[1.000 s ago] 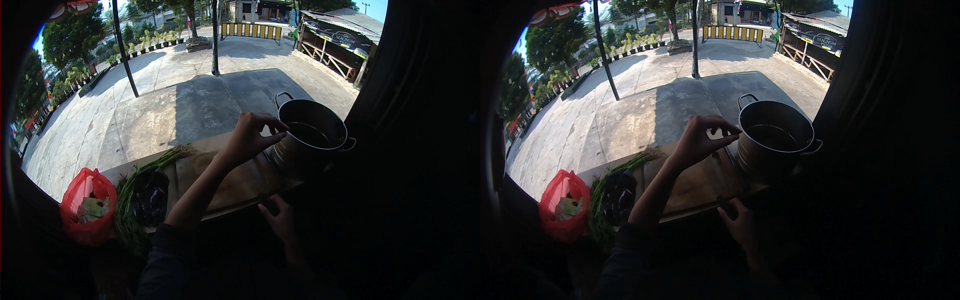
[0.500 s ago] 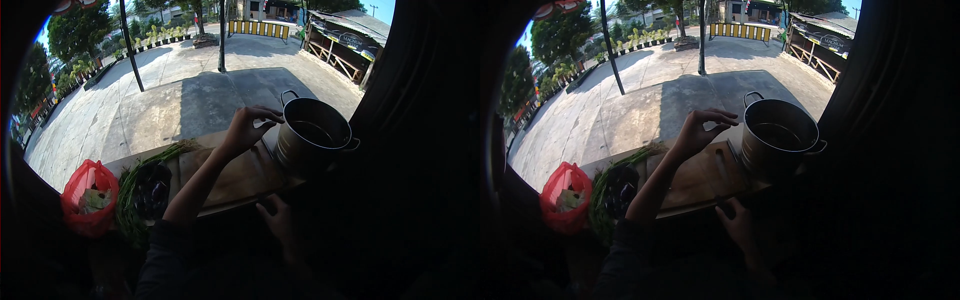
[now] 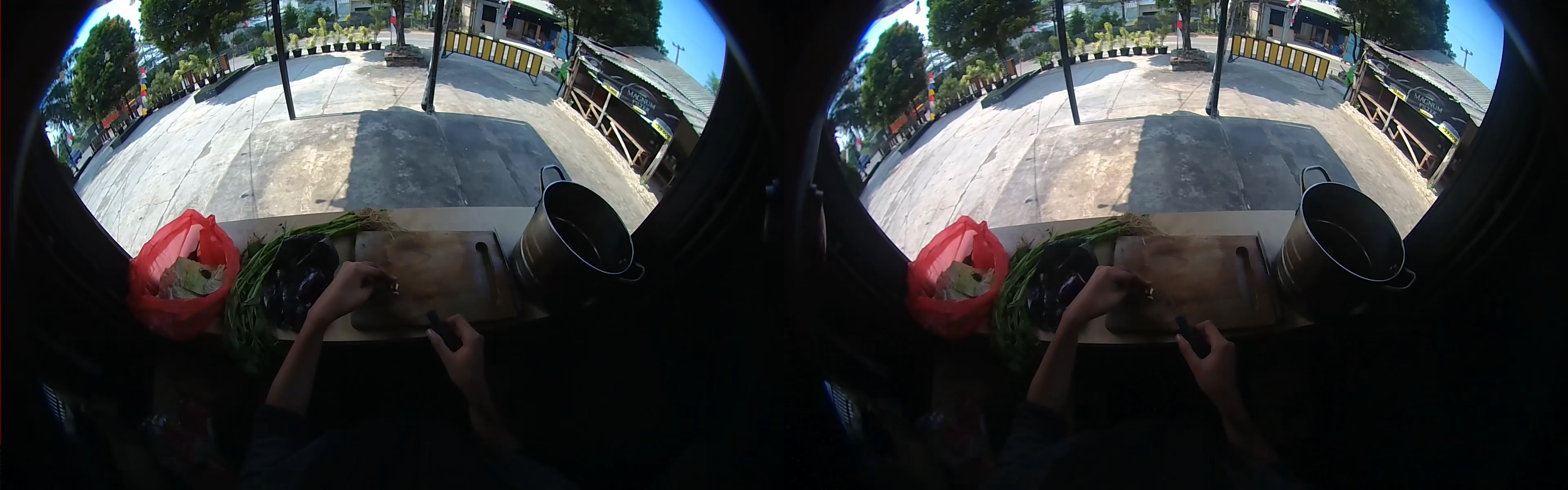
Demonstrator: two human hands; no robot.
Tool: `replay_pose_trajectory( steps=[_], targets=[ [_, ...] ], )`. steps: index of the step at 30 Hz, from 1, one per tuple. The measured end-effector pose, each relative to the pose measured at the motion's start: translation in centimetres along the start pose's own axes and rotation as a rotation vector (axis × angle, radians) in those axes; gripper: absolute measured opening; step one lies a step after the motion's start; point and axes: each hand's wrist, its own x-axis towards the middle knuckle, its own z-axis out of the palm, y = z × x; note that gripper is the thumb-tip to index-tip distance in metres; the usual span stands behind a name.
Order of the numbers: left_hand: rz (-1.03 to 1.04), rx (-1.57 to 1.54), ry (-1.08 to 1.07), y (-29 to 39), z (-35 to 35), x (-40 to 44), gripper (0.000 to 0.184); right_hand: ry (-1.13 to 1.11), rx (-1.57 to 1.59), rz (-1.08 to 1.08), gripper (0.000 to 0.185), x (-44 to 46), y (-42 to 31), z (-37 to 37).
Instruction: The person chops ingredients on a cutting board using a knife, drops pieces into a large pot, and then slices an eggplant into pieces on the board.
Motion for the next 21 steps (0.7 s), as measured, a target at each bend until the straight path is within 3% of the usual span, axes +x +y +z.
replay_pose_trajectory(
  steps=[6, 11, 14, 19, 21],
  targets=[
    [0.072, 0.102, 0.038, 0.5, 0.3, 0.3, 0.02, 0.018, -0.007, -0.021, 0.024, 0.0, 0.1, 0.5],
    [0.157, 0.164, 0.111, -0.2, 0.5, 0.1, 0.015, 0.014, 0.013, 0.11, 0.027, -0.1, 0.2, 0.1],
    [0.112, 0.246, 0.153, 1.3, 0.4, 0.0, 0.014, 0.037, -0.013, 0.12, 0.027, -0.2, -0.2, -0.7],
    [-0.065, 0.179, 0.05, 6.4, 0.4, 0.6, 0.013, 0.078, -0.056, 0.1, 0.027, -0.5, 0.1, -1.5],
    [-0.011, 0.142, 0.056, 5.3, 2.3, 1.2, 0.014, 0.092, -0.073, 0.093, 0.027, -0.7, -0.1, -1.7]
  ],
)
